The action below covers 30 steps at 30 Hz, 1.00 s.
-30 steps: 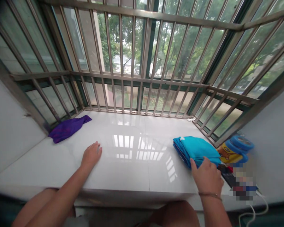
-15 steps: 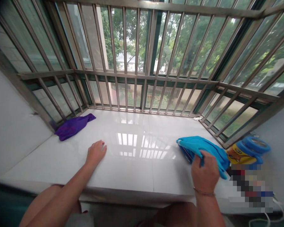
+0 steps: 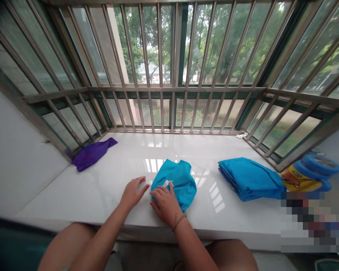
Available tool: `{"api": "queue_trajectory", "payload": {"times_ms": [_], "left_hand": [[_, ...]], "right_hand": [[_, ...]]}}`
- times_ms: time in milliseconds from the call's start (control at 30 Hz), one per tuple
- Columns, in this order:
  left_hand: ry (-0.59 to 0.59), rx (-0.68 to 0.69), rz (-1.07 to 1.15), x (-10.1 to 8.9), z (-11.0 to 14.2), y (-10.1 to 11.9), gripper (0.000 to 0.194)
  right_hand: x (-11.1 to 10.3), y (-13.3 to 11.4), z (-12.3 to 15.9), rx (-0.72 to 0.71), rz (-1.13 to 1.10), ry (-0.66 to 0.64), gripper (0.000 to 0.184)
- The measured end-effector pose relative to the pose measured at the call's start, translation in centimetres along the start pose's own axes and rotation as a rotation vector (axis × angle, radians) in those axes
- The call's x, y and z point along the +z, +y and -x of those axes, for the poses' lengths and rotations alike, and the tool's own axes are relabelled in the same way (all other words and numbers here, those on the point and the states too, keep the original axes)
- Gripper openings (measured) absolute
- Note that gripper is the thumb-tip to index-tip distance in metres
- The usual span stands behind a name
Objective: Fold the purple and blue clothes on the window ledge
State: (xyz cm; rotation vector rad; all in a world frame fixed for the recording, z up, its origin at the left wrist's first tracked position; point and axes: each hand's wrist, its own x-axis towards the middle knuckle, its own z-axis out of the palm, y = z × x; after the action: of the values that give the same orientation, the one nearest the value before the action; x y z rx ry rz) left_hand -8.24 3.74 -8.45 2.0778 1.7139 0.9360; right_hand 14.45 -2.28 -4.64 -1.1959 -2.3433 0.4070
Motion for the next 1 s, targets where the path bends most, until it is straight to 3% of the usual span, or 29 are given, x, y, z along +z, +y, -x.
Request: {"api": "queue_trajectory", "payload": {"times_ms": [67,133,200,300,367,533,700,833,1000], "left_hand": [[0.033,-0.074,-0.075,0.8,-0.6,1.4,0.037],[0.032,-0.108,-0.159,1.7,-1.1,2.9,0.039],[-0.012,-0.053,-0.225,2.4,-1.2,4.2,0.033],[-0.128,0.1,-0.256,2.9,-0.9,5.1,0.021],[-0.173,0.139,-0.263,3.0,-0.8,5.1,0.02],[-0.154,0.063,-0.27,3.3,-0.9,4.6,0.024],[-0.2,0.0,-0.267,3.3,-1.3,4.8,0.029],[-0.226,-0.016,-0.285,3.1,-1.4,4.9,0.029],[-0.204,-0.046,-0.262,3.2,-1.5,4.9,0.028]], "right_hand": [[-0.5,0.4,0.2,0.038,0.031,0.029,0.031],[-0.8,1.0,0.5,0.158,0.12,0.091,0.042],[-1.0,1.6,0.9,0.298,0.227,0.135,0.059],[-1.2,2.4,1.4,0.42,0.322,0.1,0.073],[-1.5,2.9,1.7,0.442,0.346,0.048,0.076],[-1.9,3.6,3.3,0.396,0.287,-0.063,0.078],[-0.9,2.2,6.3,0.381,0.205,0.044,0.062],[0.2,1.0,8.0,0.47,0.122,0.101,0.067],[-1.1,1.0,7.5,0.548,0.178,0.143,0.068]]}}
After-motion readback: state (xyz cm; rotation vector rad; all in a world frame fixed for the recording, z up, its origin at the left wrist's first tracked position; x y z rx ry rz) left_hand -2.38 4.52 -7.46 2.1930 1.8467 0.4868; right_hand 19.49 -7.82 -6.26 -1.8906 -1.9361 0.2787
